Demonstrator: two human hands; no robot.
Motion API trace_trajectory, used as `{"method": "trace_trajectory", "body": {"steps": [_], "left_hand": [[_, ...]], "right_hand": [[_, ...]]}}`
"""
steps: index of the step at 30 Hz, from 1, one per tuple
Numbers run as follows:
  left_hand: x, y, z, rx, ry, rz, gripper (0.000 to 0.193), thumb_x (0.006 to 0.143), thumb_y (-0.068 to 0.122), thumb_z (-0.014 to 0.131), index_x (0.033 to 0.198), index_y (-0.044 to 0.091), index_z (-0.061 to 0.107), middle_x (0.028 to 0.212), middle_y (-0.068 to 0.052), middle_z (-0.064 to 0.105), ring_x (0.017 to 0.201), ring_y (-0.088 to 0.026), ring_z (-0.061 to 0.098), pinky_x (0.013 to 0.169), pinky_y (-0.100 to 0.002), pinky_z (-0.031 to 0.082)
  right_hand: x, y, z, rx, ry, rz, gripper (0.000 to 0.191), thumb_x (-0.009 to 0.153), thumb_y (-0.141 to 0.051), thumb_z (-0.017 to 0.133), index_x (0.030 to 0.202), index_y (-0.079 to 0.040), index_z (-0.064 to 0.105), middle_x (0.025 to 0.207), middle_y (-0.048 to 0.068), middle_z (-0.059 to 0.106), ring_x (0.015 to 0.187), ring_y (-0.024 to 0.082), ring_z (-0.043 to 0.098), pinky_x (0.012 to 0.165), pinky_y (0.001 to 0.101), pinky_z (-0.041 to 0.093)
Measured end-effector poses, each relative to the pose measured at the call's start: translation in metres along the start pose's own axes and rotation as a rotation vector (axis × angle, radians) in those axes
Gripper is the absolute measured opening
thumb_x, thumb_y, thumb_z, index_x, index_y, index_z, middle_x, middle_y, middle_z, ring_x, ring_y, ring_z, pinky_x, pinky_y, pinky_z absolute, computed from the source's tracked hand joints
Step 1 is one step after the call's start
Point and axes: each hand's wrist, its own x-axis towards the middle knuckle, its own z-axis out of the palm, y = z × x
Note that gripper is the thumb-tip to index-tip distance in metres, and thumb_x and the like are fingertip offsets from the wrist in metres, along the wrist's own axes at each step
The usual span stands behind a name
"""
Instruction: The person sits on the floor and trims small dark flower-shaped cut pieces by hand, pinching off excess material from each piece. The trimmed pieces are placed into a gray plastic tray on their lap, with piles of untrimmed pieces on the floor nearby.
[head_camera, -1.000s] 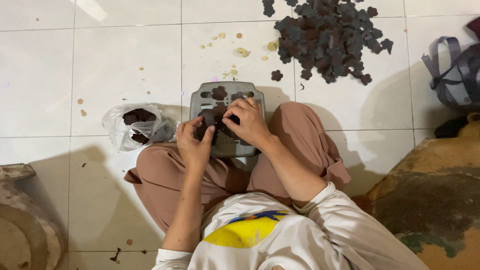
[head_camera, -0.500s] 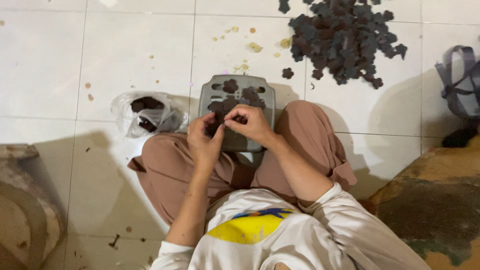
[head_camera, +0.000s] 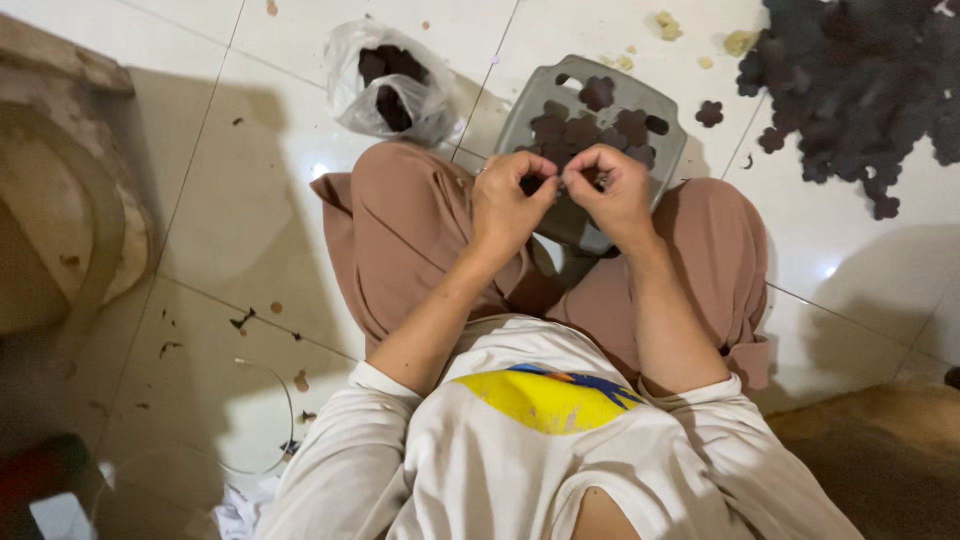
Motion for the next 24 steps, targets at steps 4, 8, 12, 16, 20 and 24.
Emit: {"method": "trace_trajectory", "body": {"steps": [4, 8, 12, 16, 20, 24], "left_hand": [[0.000, -0.001, -0.001, -0.067, 0.000, 0.000, 0.013, 0.078, 0.012, 0.081, 0.089, 0.008, 0.075, 0.088, -0.006, 0.074, 0.088, -0.027, 0.068, 0.080, -0.039, 0.055], [0.003, -0.002, -0.004, -0.013, -0.024, 0.038, 0.009, 0.080, 0.012, 0.080, 0.088, 0.009, 0.076, 0.087, -0.006, 0.074, 0.086, -0.027, 0.067, 0.077, -0.039, 0.053], [0.006, -0.001, -0.010, 0.005, -0.101, 0.128, 0.009, 0.083, 0.011, 0.079, 0.091, 0.008, 0.076, 0.087, -0.007, 0.073, 0.088, -0.029, 0.065, 0.078, -0.040, 0.051], [0.006, 0.006, -0.010, 0.061, -0.094, 0.148, 0.008, 0.082, 0.010, 0.079, 0.088, 0.007, 0.075, 0.085, -0.007, 0.071, 0.086, -0.030, 0.063, 0.079, -0.042, 0.050], [0.007, 0.012, -0.010, 0.022, -0.050, 0.138, 0.007, 0.081, 0.010, 0.078, 0.086, 0.007, 0.074, 0.085, -0.007, 0.071, 0.086, -0.029, 0.063, 0.078, -0.041, 0.051], [0.009, 0.015, -0.013, 0.020, -0.047, 0.165, 0.007, 0.082, 0.009, 0.078, 0.087, 0.007, 0.073, 0.086, -0.006, 0.071, 0.087, -0.029, 0.063, 0.079, -0.041, 0.051]], "right_hand": [[-0.001, 0.004, -0.007, 0.085, -0.041, 0.015, 0.005, 0.096, -0.002, 0.075, 0.099, -0.001, 0.071, 0.095, -0.001, 0.069, 0.083, 0.003, 0.061, 0.074, 0.0200, 0.050], [-0.001, 0.004, -0.011, 0.020, -0.046, -0.010, 0.005, 0.095, 0.000, 0.075, 0.099, 0.000, 0.072, 0.095, 0.001, 0.069, 0.083, 0.005, 0.061, 0.073, 0.0207, 0.049], [0.001, 0.002, -0.010, -0.038, -0.054, -0.072, 0.006, 0.095, 0.000, 0.076, 0.097, 0.001, 0.071, 0.097, 0.002, 0.069, 0.085, 0.006, 0.064, 0.076, 0.0214, 0.052], [-0.002, 0.002, -0.005, -0.079, 0.018, -0.101, 0.008, 0.094, 0.004, 0.075, 0.096, 0.002, 0.067, 0.098, 0.004, 0.067, 0.086, 0.007, 0.062, 0.077, 0.0214, 0.052], [-0.003, -0.002, -0.001, -0.069, 0.040, -0.180, 0.010, 0.094, 0.008, 0.073, 0.095, 0.002, 0.066, 0.100, 0.005, 0.066, 0.087, 0.007, 0.061, 0.077, 0.0218, 0.051], [-0.001, -0.010, -0.003, -0.084, 0.018, -0.214, 0.010, 0.094, 0.009, 0.073, 0.096, 0.003, 0.067, 0.100, 0.005, 0.065, 0.086, 0.008, 0.060, 0.075, 0.0220, 0.049]]}}
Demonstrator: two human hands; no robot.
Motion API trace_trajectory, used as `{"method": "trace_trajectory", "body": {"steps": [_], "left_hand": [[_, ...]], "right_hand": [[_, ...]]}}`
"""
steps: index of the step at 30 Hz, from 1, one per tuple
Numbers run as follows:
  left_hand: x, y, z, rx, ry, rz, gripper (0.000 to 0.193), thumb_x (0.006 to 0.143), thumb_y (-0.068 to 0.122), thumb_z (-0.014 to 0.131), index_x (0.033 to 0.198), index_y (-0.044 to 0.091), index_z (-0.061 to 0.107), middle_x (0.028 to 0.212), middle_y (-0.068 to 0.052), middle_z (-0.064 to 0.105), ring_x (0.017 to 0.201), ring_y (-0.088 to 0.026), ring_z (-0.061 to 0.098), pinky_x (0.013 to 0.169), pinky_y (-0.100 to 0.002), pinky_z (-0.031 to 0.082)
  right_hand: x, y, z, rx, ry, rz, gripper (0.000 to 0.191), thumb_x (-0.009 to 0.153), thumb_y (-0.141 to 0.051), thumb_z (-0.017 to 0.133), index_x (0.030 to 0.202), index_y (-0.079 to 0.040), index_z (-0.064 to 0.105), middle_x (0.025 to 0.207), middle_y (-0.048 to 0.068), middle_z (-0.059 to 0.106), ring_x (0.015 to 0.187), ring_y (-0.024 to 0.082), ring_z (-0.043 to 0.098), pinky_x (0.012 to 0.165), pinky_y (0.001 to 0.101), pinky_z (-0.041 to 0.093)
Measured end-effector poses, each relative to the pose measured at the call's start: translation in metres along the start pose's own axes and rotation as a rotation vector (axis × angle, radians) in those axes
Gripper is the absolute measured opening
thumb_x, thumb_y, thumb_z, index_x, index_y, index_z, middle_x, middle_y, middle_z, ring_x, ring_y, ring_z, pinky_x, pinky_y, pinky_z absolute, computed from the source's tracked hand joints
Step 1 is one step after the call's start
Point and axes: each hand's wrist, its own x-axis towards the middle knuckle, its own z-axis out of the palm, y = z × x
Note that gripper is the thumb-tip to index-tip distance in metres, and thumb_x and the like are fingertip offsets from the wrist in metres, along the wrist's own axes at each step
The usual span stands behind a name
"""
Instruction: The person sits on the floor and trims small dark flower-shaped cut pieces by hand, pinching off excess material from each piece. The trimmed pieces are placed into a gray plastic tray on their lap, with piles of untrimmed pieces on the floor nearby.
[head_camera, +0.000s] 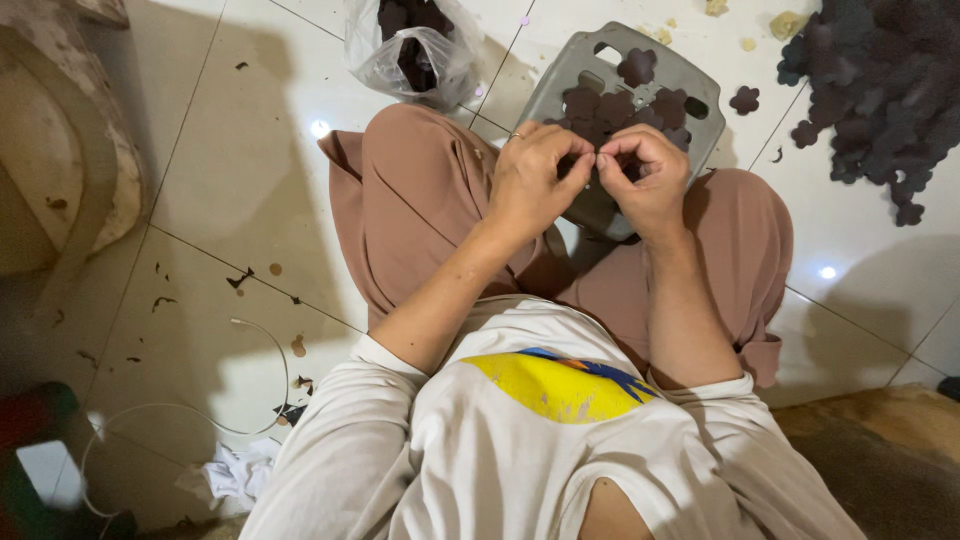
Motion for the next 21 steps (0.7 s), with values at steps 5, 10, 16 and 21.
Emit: {"method": "trace_trajectory", "body": {"steps": [5, 10, 16, 21], "left_hand": [[0.001, 0.001, 0.000, 0.105, 0.046, 0.190, 0.014, 0.080, 0.008, 0.078, 0.089, 0.007, 0.066, 0.088, -0.008, 0.066, 0.091, -0.032, 0.062, 0.079, -0.043, 0.051], [-0.001, 0.001, 0.005, 0.121, 0.052, 0.211, 0.015, 0.081, 0.005, 0.075, 0.089, 0.005, 0.063, 0.089, -0.010, 0.064, 0.091, -0.033, 0.060, 0.081, -0.043, 0.050], [-0.004, -0.003, 0.013, -0.013, 0.030, 0.045, 0.012, 0.084, 0.007, 0.072, 0.090, 0.004, 0.063, 0.088, -0.011, 0.065, 0.090, -0.034, 0.059, 0.081, -0.043, 0.049], [-0.004, -0.005, 0.013, -0.258, -0.051, -0.160, 0.006, 0.089, 0.010, 0.070, 0.090, 0.006, 0.065, 0.082, -0.009, 0.067, 0.083, -0.029, 0.062, 0.078, -0.040, 0.050]], "right_hand": [[0.000, -0.006, 0.001, -0.087, 0.000, -0.056, 0.011, 0.092, 0.010, 0.074, 0.094, 0.003, 0.065, 0.097, 0.006, 0.065, 0.083, 0.008, 0.059, 0.073, 0.0214, 0.048], [-0.002, -0.004, 0.006, -0.062, 0.019, -0.044, 0.013, 0.092, 0.012, 0.071, 0.094, 0.002, 0.062, 0.098, 0.004, 0.061, 0.083, 0.007, 0.055, 0.072, 0.0215, 0.045], [-0.006, 0.008, 0.004, 0.148, -0.010, 0.079, 0.014, 0.093, 0.012, 0.065, 0.095, 0.000, 0.060, 0.100, 0.000, 0.057, 0.081, 0.004, 0.049, 0.069, 0.0203, 0.039], [-0.007, 0.017, 0.002, 0.331, -0.026, 0.199, 0.013, 0.095, 0.011, 0.062, 0.096, -0.002, 0.059, 0.099, -0.001, 0.056, 0.081, 0.003, 0.049, 0.071, 0.0191, 0.040]]}}
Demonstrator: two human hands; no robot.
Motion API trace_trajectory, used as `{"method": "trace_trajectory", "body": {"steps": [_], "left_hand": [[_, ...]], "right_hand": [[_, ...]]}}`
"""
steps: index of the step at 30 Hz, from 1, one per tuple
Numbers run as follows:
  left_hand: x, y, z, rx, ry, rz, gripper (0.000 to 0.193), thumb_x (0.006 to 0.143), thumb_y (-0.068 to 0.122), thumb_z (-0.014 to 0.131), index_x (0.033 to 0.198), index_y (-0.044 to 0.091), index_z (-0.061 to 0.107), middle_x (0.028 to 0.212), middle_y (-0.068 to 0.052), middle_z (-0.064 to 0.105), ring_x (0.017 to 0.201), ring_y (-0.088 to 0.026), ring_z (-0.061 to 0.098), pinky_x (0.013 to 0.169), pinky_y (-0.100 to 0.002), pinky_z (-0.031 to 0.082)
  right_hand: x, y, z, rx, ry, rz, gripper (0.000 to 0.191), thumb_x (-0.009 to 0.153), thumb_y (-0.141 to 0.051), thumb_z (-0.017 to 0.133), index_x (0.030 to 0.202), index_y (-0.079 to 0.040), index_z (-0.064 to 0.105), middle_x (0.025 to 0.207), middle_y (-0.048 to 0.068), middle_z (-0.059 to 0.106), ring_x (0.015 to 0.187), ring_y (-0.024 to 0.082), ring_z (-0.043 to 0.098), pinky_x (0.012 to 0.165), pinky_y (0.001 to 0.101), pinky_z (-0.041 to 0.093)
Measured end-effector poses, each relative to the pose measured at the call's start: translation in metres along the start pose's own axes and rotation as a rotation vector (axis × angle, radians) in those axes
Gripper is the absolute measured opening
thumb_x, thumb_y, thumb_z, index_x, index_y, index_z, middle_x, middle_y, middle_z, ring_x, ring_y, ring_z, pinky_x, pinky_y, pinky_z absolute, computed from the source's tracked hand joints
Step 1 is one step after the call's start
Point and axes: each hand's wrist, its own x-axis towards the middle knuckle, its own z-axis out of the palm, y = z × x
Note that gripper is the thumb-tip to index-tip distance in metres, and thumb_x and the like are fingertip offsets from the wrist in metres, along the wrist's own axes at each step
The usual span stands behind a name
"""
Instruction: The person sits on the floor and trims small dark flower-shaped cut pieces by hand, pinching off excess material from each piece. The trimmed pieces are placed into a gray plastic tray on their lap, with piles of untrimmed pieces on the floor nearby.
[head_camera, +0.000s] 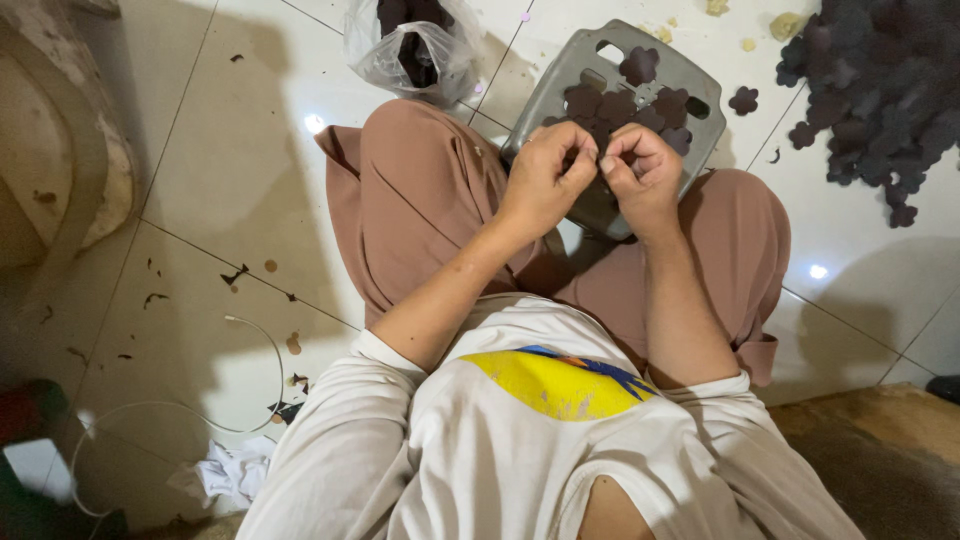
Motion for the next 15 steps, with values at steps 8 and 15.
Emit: {"method": "trace_trajectory", "body": {"steps": [8, 15], "left_hand": [[0.005, 0.006, -0.015, 0.320, 0.036, 0.258, 0.012, 0.080, 0.012, 0.077, 0.084, 0.009, 0.066, 0.084, -0.007, 0.067, 0.086, -0.029, 0.063, 0.076, -0.042, 0.051], [0.002, -0.005, -0.001, 0.403, 0.057, 0.322, 0.017, 0.085, 0.010, 0.074, 0.093, 0.007, 0.059, 0.090, -0.013, 0.064, 0.089, -0.034, 0.060, 0.079, -0.044, 0.050]], "right_hand": [[0.003, -0.004, 0.000, -0.251, -0.073, -0.073, 0.013, 0.092, 0.014, 0.062, 0.092, 0.001, 0.058, 0.096, 0.002, 0.059, 0.086, 0.006, 0.053, 0.076, 0.0210, 0.044], [0.003, -0.005, 0.005, -0.204, -0.054, -0.089, 0.013, 0.092, 0.013, 0.060, 0.093, 0.001, 0.057, 0.097, 0.002, 0.057, 0.086, 0.006, 0.053, 0.077, 0.0206, 0.044]]}}
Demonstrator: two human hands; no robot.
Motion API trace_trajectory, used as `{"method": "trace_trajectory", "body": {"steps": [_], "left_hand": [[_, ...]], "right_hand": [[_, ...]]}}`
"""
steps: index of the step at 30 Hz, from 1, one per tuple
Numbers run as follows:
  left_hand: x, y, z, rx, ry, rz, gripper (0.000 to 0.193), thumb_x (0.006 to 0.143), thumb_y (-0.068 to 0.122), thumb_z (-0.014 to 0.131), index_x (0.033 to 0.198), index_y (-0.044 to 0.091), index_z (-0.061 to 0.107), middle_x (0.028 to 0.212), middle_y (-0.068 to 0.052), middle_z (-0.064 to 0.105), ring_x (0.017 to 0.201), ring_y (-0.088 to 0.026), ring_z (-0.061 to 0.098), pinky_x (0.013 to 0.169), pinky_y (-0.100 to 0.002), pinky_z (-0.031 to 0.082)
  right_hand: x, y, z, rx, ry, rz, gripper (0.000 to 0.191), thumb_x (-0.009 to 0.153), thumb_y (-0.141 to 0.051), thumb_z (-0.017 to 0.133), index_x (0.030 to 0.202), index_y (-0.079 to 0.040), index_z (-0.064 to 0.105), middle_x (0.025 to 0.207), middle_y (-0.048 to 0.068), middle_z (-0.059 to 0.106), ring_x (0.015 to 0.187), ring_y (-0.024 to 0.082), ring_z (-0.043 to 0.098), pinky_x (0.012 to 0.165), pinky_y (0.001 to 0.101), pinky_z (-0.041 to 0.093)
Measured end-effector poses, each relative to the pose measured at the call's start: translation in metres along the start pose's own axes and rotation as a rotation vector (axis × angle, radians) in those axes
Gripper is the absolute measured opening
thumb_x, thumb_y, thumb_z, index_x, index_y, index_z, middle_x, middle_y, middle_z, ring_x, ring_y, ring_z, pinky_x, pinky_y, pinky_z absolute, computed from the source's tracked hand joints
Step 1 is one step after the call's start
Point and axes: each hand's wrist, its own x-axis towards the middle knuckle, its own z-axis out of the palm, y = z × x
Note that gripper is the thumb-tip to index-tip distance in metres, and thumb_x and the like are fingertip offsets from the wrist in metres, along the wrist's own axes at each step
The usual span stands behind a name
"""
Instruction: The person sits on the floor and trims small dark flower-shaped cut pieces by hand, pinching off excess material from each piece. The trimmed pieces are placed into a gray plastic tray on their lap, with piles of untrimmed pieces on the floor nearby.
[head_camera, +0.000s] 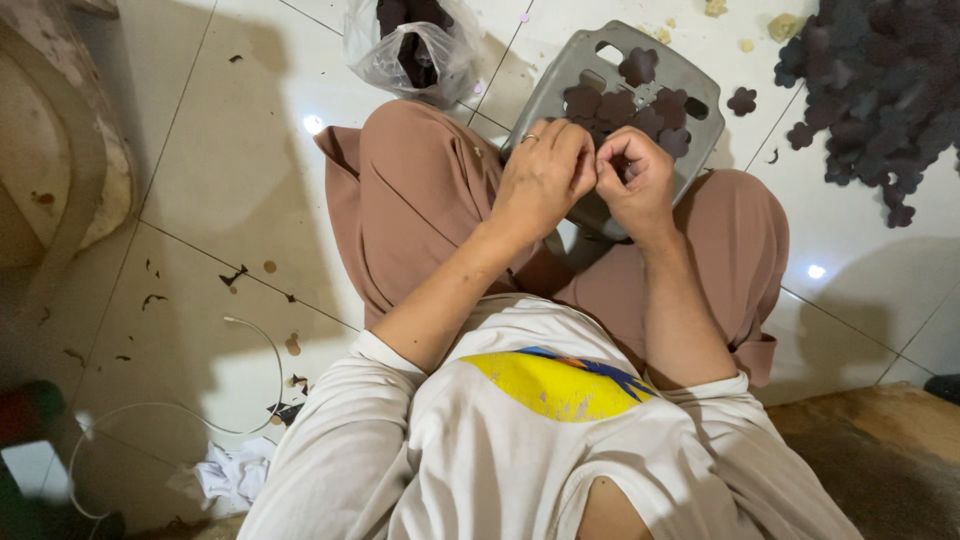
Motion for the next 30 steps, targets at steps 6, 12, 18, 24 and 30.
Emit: {"method": "trace_trajectory", "body": {"steps": [6, 12, 18, 24, 30], "left_hand": [[-0.015, -0.019, 0.021, -0.642, -0.186, -0.554, 0.012, 0.102, 0.014, 0.060, 0.095, 0.004, 0.059, 0.076, -0.002, 0.055, 0.071, -0.010, 0.049, 0.066, -0.027, 0.044], [-0.020, -0.022, 0.031, -0.995, -0.115, -0.555, 0.011, 0.106, 0.011, 0.056, 0.098, 0.002, 0.059, 0.086, 0.003, 0.052, 0.079, -0.005, 0.046, 0.070, -0.024, 0.040], [-0.017, -0.020, 0.021, -0.562, -0.033, -0.340, 0.007, 0.100, 0.009, 0.059, 0.097, 0.003, 0.057, 0.087, 0.000, 0.056, 0.078, -0.006, 0.053, 0.071, -0.025, 0.046], [-0.022, -0.022, 0.028, -0.893, -0.082, -0.540, 0.011, 0.107, 0.011, 0.055, 0.098, 0.004, 0.057, 0.085, 0.004, 0.050, 0.079, -0.006, 0.045, 0.071, -0.025, 0.041], [-0.025, -0.033, 0.032, -1.095, -0.057, -0.589, 0.011, 0.105, 0.013, 0.059, 0.101, 0.004, 0.062, 0.086, 0.005, 0.058, 0.081, -0.005, 0.052, 0.074, -0.022, 0.044]], "right_hand": [[-0.003, 0.007, -0.003, 0.135, -0.030, 0.056, 0.010, 0.094, 0.008, 0.059, 0.096, -0.002, 0.056, 0.100, 0.000, 0.054, 0.085, 0.005, 0.047, 0.074, 0.0199, 0.039], [-0.004, 0.007, -0.008, 0.261, -0.019, 0.103, 0.009, 0.098, 0.002, 0.063, 0.101, -0.005, 0.059, 0.103, -0.001, 0.057, 0.090, 0.005, 0.050, 0.081, 0.0200, 0.042], [0.001, 0.009, -0.011, 0.295, -0.022, 0.166, 0.013, 0.098, 0.005, 0.070, 0.105, -0.003, 0.063, 0.107, 0.000, 0.063, 0.096, 0.006, 0.058, 0.087, 0.0217, 0.048], [-0.001, 0.017, -0.007, 0.409, 0.131, 0.227, 0.011, 0.094, 0.006, 0.067, 0.099, -0.003, 0.063, 0.106, 0.003, 0.064, 0.084, 0.009, 0.063, 0.082, 0.0242, 0.054], [0.002, 0.016, -0.002, 0.449, 0.139, 0.221, 0.012, 0.096, 0.009, 0.067, 0.100, -0.002, 0.062, 0.102, 0.006, 0.064, 0.087, 0.010, 0.063, 0.084, 0.0260, 0.056]]}}
